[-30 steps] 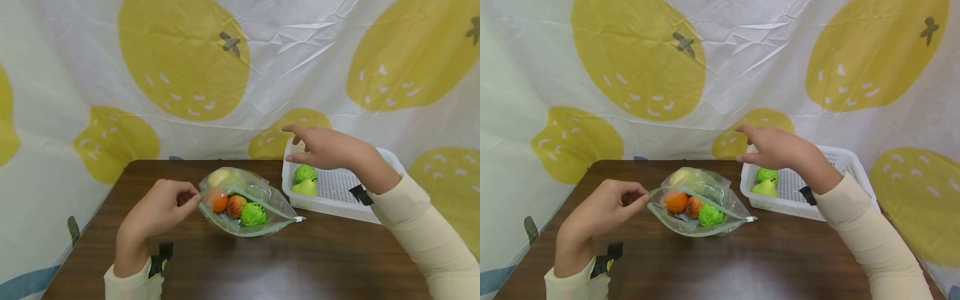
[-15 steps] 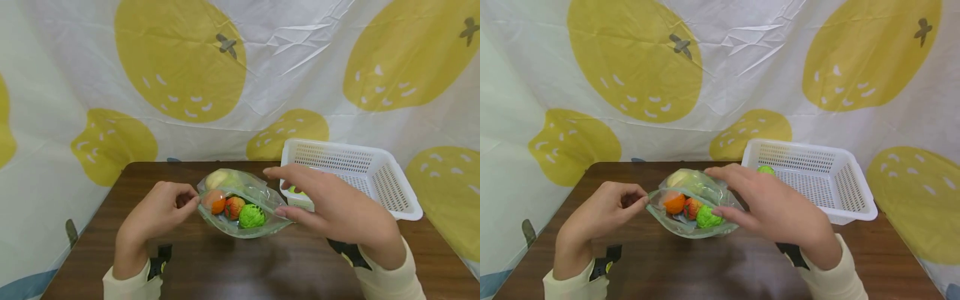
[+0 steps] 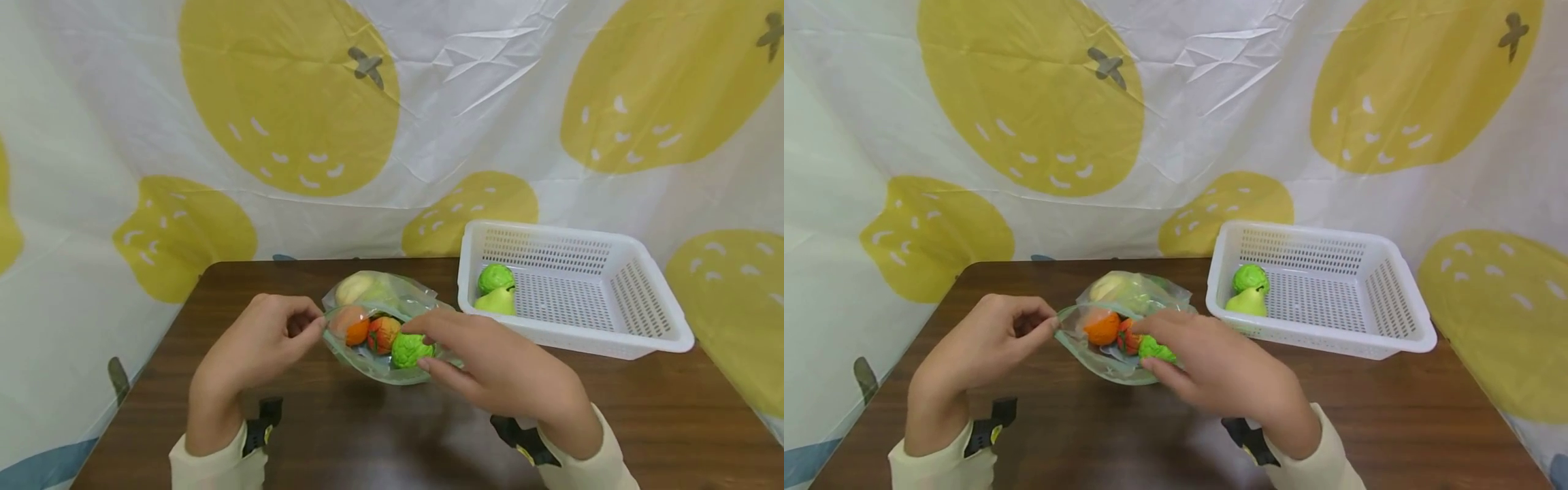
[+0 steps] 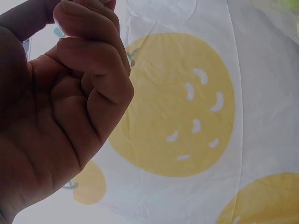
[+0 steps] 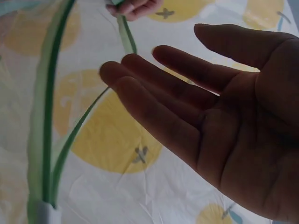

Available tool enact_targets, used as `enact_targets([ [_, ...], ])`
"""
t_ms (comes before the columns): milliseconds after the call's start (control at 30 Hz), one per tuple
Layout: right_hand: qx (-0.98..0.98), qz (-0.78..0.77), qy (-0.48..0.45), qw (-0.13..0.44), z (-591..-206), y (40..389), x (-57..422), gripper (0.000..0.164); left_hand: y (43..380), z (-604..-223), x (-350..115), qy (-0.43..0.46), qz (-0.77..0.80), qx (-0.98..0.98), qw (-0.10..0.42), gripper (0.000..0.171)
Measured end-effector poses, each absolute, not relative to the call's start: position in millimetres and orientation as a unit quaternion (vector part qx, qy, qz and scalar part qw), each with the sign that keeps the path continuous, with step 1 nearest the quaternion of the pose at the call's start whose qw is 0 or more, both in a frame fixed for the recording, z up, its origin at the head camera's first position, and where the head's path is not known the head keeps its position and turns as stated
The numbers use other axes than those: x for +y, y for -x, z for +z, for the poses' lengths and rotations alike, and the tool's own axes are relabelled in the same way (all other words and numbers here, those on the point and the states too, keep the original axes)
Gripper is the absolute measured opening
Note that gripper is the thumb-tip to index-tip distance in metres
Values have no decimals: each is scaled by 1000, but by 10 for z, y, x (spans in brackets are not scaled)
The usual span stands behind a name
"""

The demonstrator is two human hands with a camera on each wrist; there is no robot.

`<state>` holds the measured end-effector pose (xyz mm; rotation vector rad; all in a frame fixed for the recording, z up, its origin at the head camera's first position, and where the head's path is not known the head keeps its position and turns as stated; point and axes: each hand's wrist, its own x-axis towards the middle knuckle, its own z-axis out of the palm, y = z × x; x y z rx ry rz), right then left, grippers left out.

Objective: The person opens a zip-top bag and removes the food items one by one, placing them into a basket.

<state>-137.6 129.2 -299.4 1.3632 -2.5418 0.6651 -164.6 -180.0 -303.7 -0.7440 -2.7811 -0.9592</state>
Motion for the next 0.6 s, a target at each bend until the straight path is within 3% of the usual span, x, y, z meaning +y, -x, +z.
enact_targets([
  [200,-877,190,-439,31,-3073,1399,1142,35,1653,-3038,-1789,246,-315,-915,56,13],
  [433,-884,159,-437,51,-3252,1441,907,32,1665,-3039,-1784,245,-313,-916,59,13],
  [600,-896,121,-424,52,-3409,1521,783,41,1665,-3053,-1778,246,-314,-915,58,13],
])
